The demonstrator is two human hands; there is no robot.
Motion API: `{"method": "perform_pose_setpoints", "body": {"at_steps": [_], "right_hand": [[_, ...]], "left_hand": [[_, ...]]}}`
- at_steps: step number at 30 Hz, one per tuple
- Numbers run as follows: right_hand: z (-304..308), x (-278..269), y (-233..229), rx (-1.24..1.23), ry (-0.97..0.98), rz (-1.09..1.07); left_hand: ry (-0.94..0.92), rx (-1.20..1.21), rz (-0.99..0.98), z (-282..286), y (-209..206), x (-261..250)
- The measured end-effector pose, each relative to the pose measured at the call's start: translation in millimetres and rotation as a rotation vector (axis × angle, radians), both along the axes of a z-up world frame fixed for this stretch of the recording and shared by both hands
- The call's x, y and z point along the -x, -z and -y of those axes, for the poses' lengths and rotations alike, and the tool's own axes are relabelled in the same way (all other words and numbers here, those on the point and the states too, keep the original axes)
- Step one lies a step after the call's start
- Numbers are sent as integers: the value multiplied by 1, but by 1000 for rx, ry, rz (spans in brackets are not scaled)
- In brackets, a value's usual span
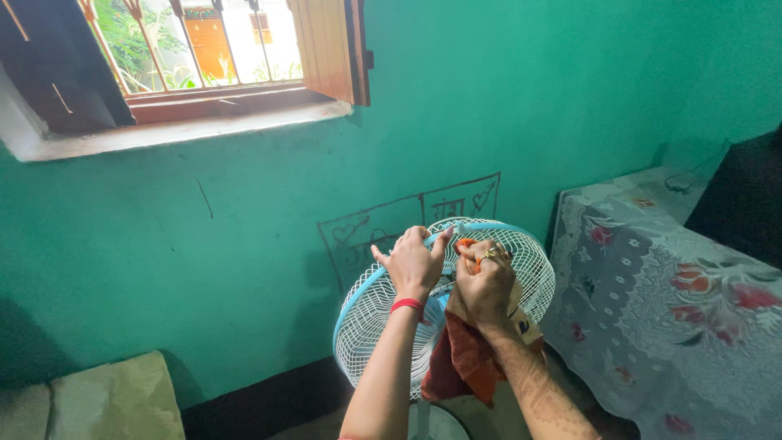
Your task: The person wipes the front grill and blades of a standing electric fan using a cloth. They hold the fan steady with one hand while cleaning with the other, moving around the grill to reach different sections.
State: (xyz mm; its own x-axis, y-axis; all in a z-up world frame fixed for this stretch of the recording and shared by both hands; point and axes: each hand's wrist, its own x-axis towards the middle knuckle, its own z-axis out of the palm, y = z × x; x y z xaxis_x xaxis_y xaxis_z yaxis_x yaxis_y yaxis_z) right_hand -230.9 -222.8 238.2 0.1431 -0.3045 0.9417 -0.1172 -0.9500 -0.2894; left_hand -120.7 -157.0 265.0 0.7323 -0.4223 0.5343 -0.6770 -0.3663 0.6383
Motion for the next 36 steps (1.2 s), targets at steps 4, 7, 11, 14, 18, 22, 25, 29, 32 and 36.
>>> {"method": "perform_pose_setpoints", "body": {"at_steps": [4, 7, 11, 14, 18, 22, 25, 29, 32, 36], "right_hand": [[-9, -4, 7, 21, 33, 81], [-16, -8, 11, -3, 37, 137], [-16, -14, 23, 21, 47, 229], [-11, -18, 36, -13, 78, 257], [-9, -15, 57, -47, 35, 233], [-3, -16, 65, -73, 36, 247], [2, -11, 63, -108, 1, 181], [0, 13, 54, -128, -178, 74], [-5, 38, 38, -406, -105, -17], [9, 54, 4, -359, -261, 136]], "left_hand": [[-17, 15, 23, -1, 1, 3], [-18, 26, 3, -2, -2, 5], [-33, 44, 12, -3, -2, 5], [-42, 63, 29, 1, 0, 2], [-44, 69, 50, 3, 4, 0], [-63, 81, 55, 6, 2, 1], [-70, 57, 56, 5, 1, 0], [-62, 52, 32, 2, 4, -2], [-46, 60, 29, 0, 2, -4], [-39, 68, 35, 1, 6, 0]]}}
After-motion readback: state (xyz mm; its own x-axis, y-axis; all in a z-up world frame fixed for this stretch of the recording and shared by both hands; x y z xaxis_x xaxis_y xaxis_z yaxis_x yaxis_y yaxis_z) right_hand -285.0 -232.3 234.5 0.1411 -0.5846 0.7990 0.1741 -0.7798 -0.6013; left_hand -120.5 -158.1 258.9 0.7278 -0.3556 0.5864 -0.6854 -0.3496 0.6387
